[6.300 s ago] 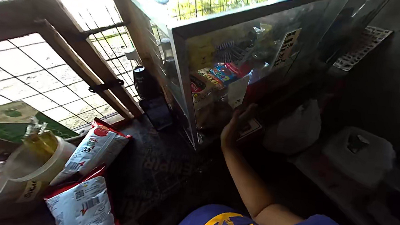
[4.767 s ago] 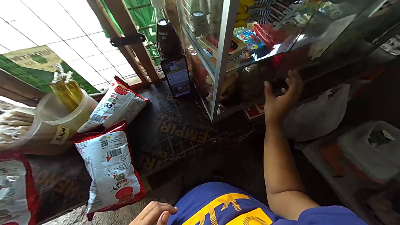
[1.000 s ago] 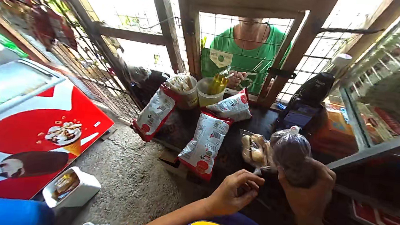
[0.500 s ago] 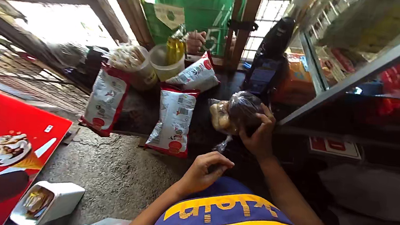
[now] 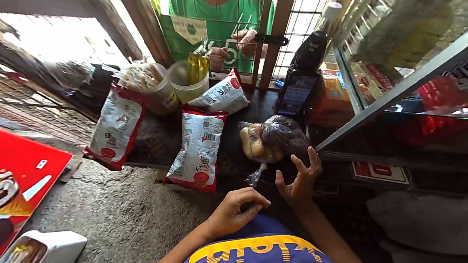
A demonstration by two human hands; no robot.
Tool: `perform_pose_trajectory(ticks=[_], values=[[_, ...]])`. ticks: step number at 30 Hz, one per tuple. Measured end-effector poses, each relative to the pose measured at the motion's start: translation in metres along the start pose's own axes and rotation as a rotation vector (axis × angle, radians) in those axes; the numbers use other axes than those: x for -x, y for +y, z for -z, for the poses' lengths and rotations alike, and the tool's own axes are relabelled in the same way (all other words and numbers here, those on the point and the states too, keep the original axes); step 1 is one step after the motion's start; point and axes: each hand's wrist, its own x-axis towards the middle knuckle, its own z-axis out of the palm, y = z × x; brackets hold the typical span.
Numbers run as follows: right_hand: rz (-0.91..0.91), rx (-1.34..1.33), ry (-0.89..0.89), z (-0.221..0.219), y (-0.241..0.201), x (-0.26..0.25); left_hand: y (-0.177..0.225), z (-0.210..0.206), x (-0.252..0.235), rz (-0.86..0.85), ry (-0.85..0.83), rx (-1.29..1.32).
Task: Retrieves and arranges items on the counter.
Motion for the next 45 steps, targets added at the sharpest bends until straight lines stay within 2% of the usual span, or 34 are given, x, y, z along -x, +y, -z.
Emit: perform_pose_trajectory(ticks=[6, 8, 11, 14, 18, 22, 27, 30, 32, 34, 35, 37, 39, 42, 45], values=[[0.018, 0.018, -0.048, -0.001, -0.011, 0.002, 0.0, 0.001, 0.011, 0.007, -0.002, 0.019], [0.026, 0.016, -0.058, -0.001, -0.013, 0.005, 0.002, 0.001, 0.013, -0.022, 0.047, -0.052], [0.035, 0.012, -0.067, -0.001, -0.014, 0.007, 0.005, 0.002, 0.006, -0.076, 0.191, -0.556], [0.055, 0.008, -0.046, -0.003, -0.018, 0.006, -0.001, 0.009, -0.024, -0.072, 0.242, -1.058], [0.065, -0.026, -0.046, -0.006, -0.025, 0.011, -0.001, 0.028, -0.083, -0.003, 0.203, -1.315], [0.074, -0.036, -0.045, -0.003, -0.027, 0.014, -0.003, 0.036, -0.106, 0.13, -0.024, -1.492], [0.054, 0.025, -0.056, 0.004, -0.019, 0.012, -0.014, 0.034, -0.1, 0.135, -0.027, -1.479], [0.034, 0.102, -0.096, 0.004, -0.015, -0.004, -0.019, 0.029, -0.096, 0.207, -0.049, -1.469], [0.016, 0.133, -0.148, 0.001, -0.011, -0.017, -0.024, 0.023, -0.092, 0.296, -0.086, -1.453], [0.008, 0.15, -0.205, -0.004, -0.007, -0.029, -0.019, 0.019, -0.095, 0.475, -0.182, -1.334], [0.006, 0.151, -0.226, -0.007, -0.006, -0.033, -0.021, 0.019, -0.095, 0.507, -0.182, -1.256], [0.009, 0.15, -0.223, -0.013, -0.006, -0.036, -0.034, 0.02, -0.087, 0.44, -0.081, -1.146], [0.008, 0.156, -0.202, -0.017, -0.004, -0.033, -0.051, 0.017, -0.078, 0.304, 0.069, -1.08], [0.029, 0.186, -0.132, -0.024, 0.004, -0.024, -0.071, 0.011, -0.066, 0.097, 0.252, -1.156], [0.071, 0.209, -0.052, -0.03, 0.011, -0.014, -0.071, 0.011, -0.064, 0.039, 0.303, -1.161]])
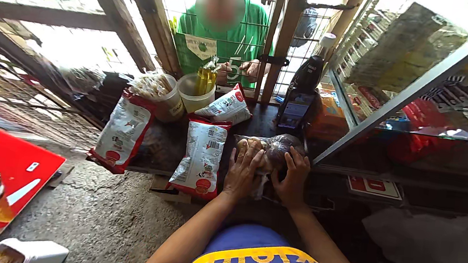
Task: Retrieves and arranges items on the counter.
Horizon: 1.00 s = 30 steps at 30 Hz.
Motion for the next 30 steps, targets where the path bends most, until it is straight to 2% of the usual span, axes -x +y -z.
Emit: perform_pose_trajectory(ticks=[5, 15, 30], values=[[-0.016, -0.025, 0.026, -0.0014, 0.0007, 0.0029, -0.0024, 0.0004, 0.0021, -0.01, 0.057, 0.058], [-0.013, -0.041, 0.035, -0.0013, 0.0012, 0.0034, -0.0028, -0.0053, 0.002, -0.06, 0.131, -0.043], [-0.011, -0.063, 0.039, 0.0003, 0.0024, 0.0059, -0.0005, -0.0029, 0.0029, -0.079, 0.082, -0.026]])
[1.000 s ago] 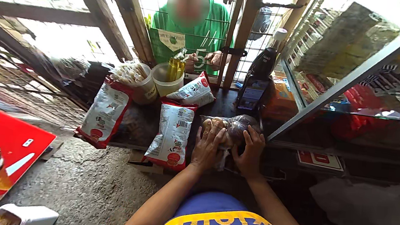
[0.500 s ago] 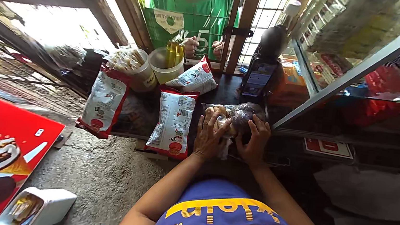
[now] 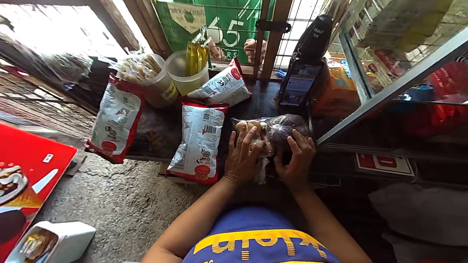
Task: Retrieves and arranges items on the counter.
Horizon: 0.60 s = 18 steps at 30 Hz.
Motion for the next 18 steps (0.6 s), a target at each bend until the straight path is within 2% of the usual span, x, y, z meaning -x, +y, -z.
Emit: perform_pose_trajectory(ticks=[18], values=[[0.01, -0.026, 0.013, -0.0005, 0.001, 0.0026, -0.003, -0.0016, 0.0031, -0.067, -0.037, -0.063]])
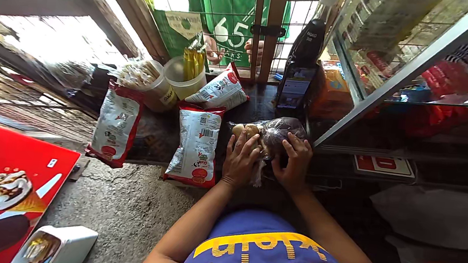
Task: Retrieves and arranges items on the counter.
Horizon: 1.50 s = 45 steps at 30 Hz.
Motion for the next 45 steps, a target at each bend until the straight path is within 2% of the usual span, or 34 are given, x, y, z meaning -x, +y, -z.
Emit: perform_pose_trajectory(ticks=[4, 7, 13, 16, 19, 24, 27, 33, 36, 38, 41, 43, 45], values=[[0.006, -0.004, 0.017, 0.0, 0.002, 0.0, -0.002, -0.001, 0.0, -0.012, 0.021, 0.02], [-0.039, -0.08, 0.054, 0.003, 0.003, 0.006, 0.0, 0.007, 0.001, 0.056, 0.029, 0.145], [-0.182, -0.238, 0.059, 0.005, 0.005, 0.001, -0.003, 0.069, -0.053, 0.256, 0.184, 0.362], [-0.119, -0.183, -0.017, 0.002, 0.007, -0.003, -0.006, 0.099, -0.082, 0.422, 0.259, 0.433], [-0.047, -0.181, -0.029, 0.001, 0.006, -0.005, -0.012, 0.121, -0.102, 0.56, 0.284, 0.636], [-0.028, -0.227, -0.045, 0.003, 0.009, -0.004, -0.019, 0.137, -0.125, 0.799, 0.35, 1.116], [0.01, -0.22, -0.054, 0.005, 0.01, -0.006, -0.015, 0.138, -0.13, 0.832, 0.41, 1.261], [0.058, -0.263, -0.083, 0.007, 0.012, -0.005, -0.004, 0.129, -0.125, 0.71, 0.483, 1.091], [0.092, -0.249, -0.088, 0.007, 0.011, -0.005, -0.003, 0.119, -0.119, 0.585, 0.553, 0.778], [0.103, -0.253, -0.085, 0.007, 0.01, -0.002, -0.004, 0.109, -0.109, 0.404, 0.482, 0.476], [0.096, -0.325, -0.03, 0.009, 0.012, 0.001, 0.003, 0.085, -0.084, 0.21, 0.048, 0.254], [0.065, -0.357, 0.012, 0.017, 0.009, -0.002, 0.0, 0.07, -0.067, 0.13, -0.214, 0.249], [0.06, -0.375, 0.051, 0.027, 0.002, -0.016, -0.015, 0.073, -0.064, 0.1, -0.362, 0.339]])
